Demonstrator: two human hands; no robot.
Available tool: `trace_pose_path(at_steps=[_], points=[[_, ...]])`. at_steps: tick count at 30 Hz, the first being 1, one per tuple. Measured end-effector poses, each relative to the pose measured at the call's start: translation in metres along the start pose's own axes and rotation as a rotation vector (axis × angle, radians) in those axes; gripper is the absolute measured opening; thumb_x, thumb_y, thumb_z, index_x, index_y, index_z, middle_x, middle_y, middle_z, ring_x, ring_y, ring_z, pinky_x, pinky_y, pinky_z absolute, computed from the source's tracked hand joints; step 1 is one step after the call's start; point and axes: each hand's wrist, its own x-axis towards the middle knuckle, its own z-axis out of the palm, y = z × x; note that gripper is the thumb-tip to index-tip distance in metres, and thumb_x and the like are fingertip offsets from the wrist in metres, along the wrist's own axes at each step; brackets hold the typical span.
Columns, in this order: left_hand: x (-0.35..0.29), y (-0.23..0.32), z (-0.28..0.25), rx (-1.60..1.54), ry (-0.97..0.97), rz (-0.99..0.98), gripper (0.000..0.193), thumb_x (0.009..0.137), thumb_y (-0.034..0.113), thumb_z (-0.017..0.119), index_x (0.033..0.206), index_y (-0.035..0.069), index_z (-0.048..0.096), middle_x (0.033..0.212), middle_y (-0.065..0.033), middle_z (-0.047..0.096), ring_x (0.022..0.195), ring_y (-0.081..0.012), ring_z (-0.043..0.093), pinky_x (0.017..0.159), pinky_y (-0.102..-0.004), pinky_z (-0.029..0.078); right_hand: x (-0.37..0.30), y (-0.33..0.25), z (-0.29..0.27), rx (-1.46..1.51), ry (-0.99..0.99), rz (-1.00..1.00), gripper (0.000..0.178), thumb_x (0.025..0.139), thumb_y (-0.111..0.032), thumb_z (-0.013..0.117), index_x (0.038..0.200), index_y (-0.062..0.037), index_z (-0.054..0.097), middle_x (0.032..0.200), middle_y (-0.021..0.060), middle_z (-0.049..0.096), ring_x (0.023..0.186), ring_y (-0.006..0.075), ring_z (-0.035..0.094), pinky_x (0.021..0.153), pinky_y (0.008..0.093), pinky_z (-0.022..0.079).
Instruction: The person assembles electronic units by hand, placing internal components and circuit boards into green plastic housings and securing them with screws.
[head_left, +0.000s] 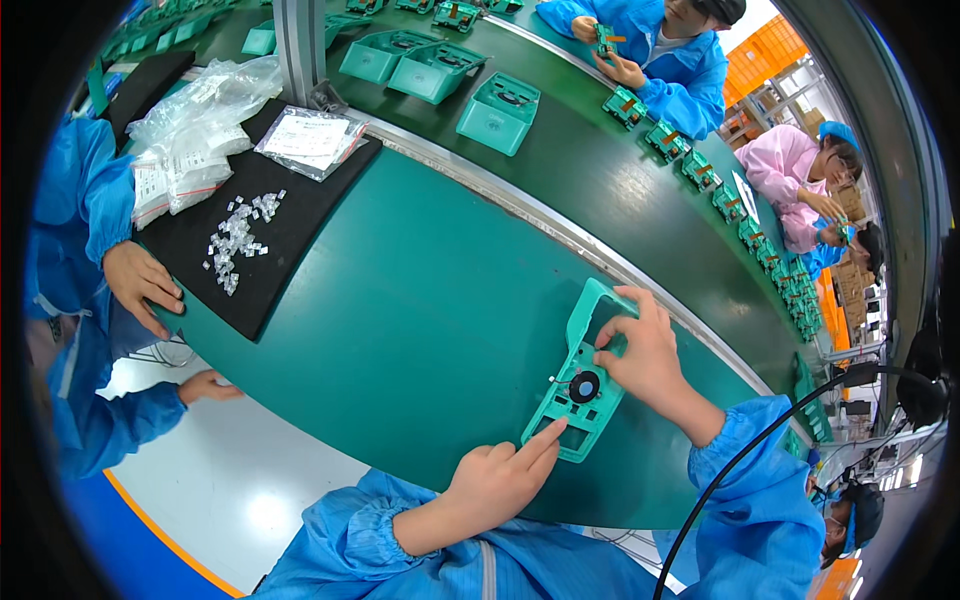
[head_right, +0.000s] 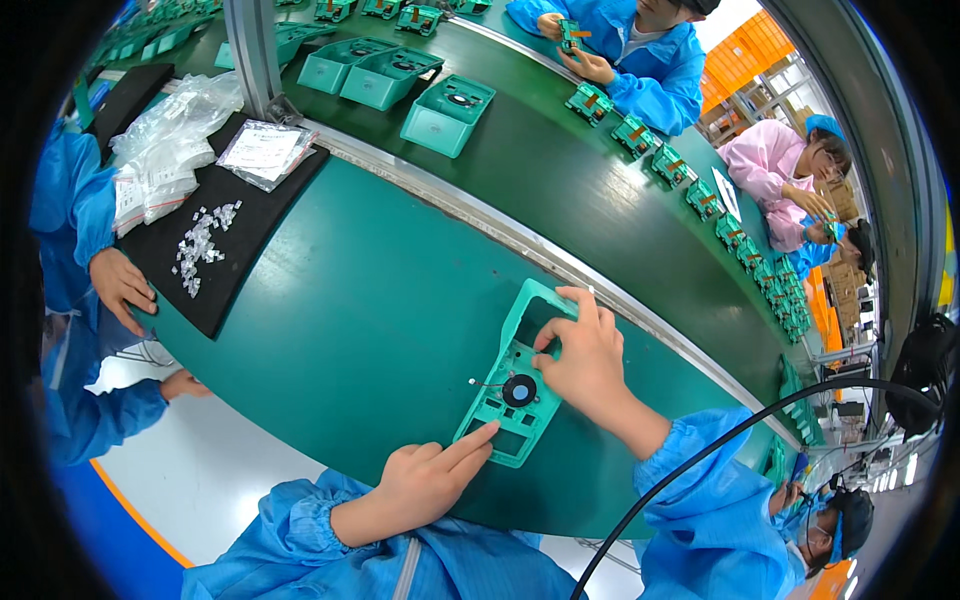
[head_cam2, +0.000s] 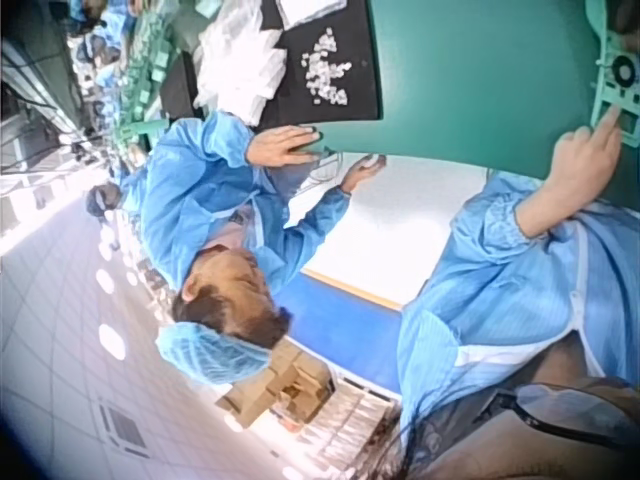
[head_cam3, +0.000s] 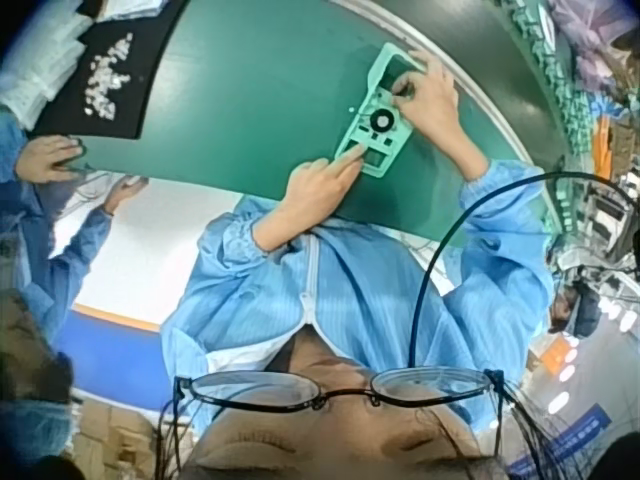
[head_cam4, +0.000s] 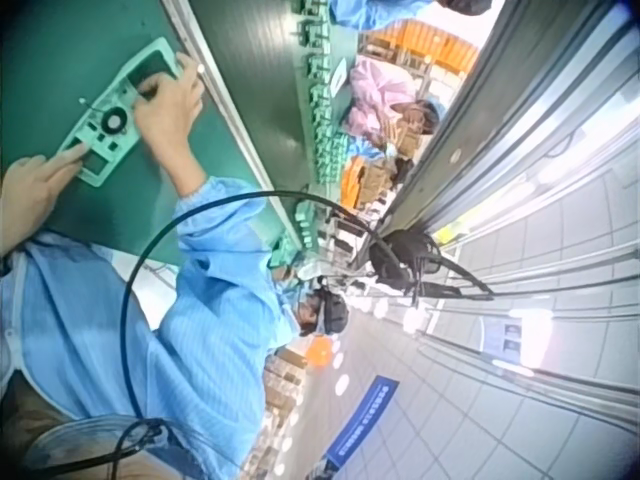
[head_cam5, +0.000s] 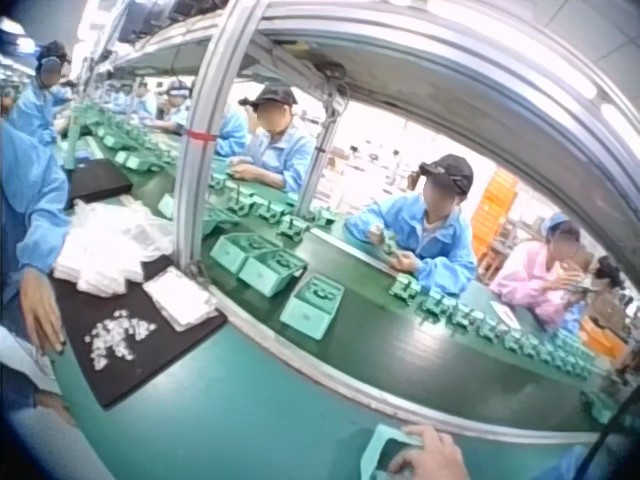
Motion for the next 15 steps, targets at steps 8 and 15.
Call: trace_pose_path(at_steps=[8, 15], points=[[-0.002, 0.001, 0.003, 0.002, 0.019, -0.001, 0.020, 0.065, 0.010, 0.056, 0.084, 0.010, 0.063, 0.117, 0.0008, 0.056, 0.043, -0.0070, 0.041, 0.041, -0.0187, 0.037, 0.002, 0.005, -0.002, -0.041, -0.028, -0.050, 0.013, 0.061, -0.011, 0.071, 0.071, -0.0113, 0.062, 0.123, 0.0076, 0.037, 0.105, 0.0304, 0.041, 0.086, 0.0447, 0.036], [0.000, 0.002, 0.001, 0.004, 0.002, -0.003, 0.020, 0.066, 0.010, 0.057, 0.085, 0.011, 0.063, 0.117, 0.0015, 0.056, 0.043, -0.0069, 0.041, 0.040, -0.0187, 0.037, 0.003, 0.017, -0.005, 0.057, -0.064, -0.146, 0.017, 0.062, -0.019, 0.073, 0.072, -0.0117, 0.063, 0.123, 0.0083, 0.037, 0.102, 0.0297, 0.045, 0.085, 0.0423, 0.037]])
